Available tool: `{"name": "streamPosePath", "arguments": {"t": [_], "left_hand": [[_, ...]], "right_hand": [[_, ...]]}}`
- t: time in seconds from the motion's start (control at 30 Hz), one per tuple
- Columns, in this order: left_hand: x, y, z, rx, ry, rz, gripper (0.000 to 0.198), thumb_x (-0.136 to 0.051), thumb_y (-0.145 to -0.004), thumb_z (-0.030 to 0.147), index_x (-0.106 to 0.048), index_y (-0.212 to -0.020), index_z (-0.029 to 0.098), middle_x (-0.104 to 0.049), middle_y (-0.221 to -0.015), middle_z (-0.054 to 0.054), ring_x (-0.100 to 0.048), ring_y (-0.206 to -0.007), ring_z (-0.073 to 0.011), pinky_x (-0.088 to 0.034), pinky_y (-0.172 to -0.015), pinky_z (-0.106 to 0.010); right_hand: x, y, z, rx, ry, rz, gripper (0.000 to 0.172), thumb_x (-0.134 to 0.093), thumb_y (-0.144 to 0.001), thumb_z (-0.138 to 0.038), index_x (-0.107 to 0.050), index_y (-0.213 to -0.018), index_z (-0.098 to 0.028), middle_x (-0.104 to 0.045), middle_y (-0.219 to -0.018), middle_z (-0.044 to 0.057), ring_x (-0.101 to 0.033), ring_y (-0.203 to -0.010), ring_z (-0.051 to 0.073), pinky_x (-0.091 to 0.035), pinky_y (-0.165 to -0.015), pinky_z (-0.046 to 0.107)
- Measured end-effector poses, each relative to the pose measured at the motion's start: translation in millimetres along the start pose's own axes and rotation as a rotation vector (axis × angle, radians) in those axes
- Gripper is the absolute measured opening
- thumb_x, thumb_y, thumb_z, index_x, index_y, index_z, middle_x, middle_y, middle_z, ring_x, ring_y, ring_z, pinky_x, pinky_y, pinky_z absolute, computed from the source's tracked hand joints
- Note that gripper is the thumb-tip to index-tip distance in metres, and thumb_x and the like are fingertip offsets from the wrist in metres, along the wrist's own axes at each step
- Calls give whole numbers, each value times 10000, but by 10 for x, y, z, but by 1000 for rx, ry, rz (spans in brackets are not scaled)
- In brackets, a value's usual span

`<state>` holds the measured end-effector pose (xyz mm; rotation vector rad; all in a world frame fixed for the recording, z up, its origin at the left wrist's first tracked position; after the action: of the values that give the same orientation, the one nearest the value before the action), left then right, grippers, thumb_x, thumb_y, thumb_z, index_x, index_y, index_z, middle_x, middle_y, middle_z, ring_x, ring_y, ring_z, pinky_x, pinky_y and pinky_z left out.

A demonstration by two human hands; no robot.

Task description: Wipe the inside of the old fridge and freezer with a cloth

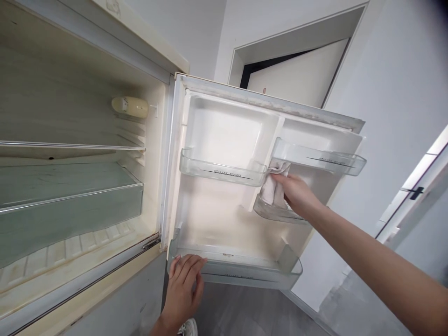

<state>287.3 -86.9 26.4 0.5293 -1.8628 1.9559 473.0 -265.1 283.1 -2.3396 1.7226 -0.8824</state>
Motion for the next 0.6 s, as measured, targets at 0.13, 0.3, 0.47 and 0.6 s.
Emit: {"name": "streamPosePath", "arguments": {"t": [0.13, 0.3, 0.47, 0.6], "left_hand": [[17, -31, 19, 4, -10, 3, 397, -533, -766, 114, -552, -1141, 244, -733, -1003, 7, -628, -1003, -160, -282, -1022, -366], [28, -42, 22, 26, -26, 58, 292, -600, -777, 196, -589, -1060, 272, -740, -949, 12, -640, -965, -167, -297, -1001, -373], [85, -66, 21, 41, 5, 78, 274, -619, -781, 208, -589, -1047, 266, -736, -933, 18, -640, -959, -157, -296, -1009, -362], [115, -71, 29, 0, -11, 85, 291, -627, -774, 189, -582, -1054, 252, -738, -924, 11, -640, -947, -163, -290, -998, -372]], "right_hand": [[-56, 49, 60, -37, 118, -135, 251, -581, -730, -434, -583, -715, -184, -610, -711, 24, -541, -645, 155, -434, -606, 281], [3, 186, -13, 115, 221, -325, 213, -649, -659, -337, -564, -776, -181, -532, -661, -17, -402, -574, 97, -316, -513, 240], [57, 226, -5, 104, 103, -308, 135, -601, -666, -308, -539, -692, -191, -524, -637, -17, -390, -569, 104, -308, -517, 256], [71, 219, 2, 126, 191, -254, 110, -534, -621, -269, -461, -593, -191, -483, -607, -25, -392, -596, 108, -298, -536, 251]]}}
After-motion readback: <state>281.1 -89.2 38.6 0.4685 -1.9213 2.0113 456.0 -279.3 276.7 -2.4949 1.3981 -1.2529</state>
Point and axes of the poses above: each hand's wrist, its own y-axis away from the middle knuckle, its own x-axis out of the back of the hand, z = x × y, the point moved 6 cm from there along -y, towards the middle knuckle
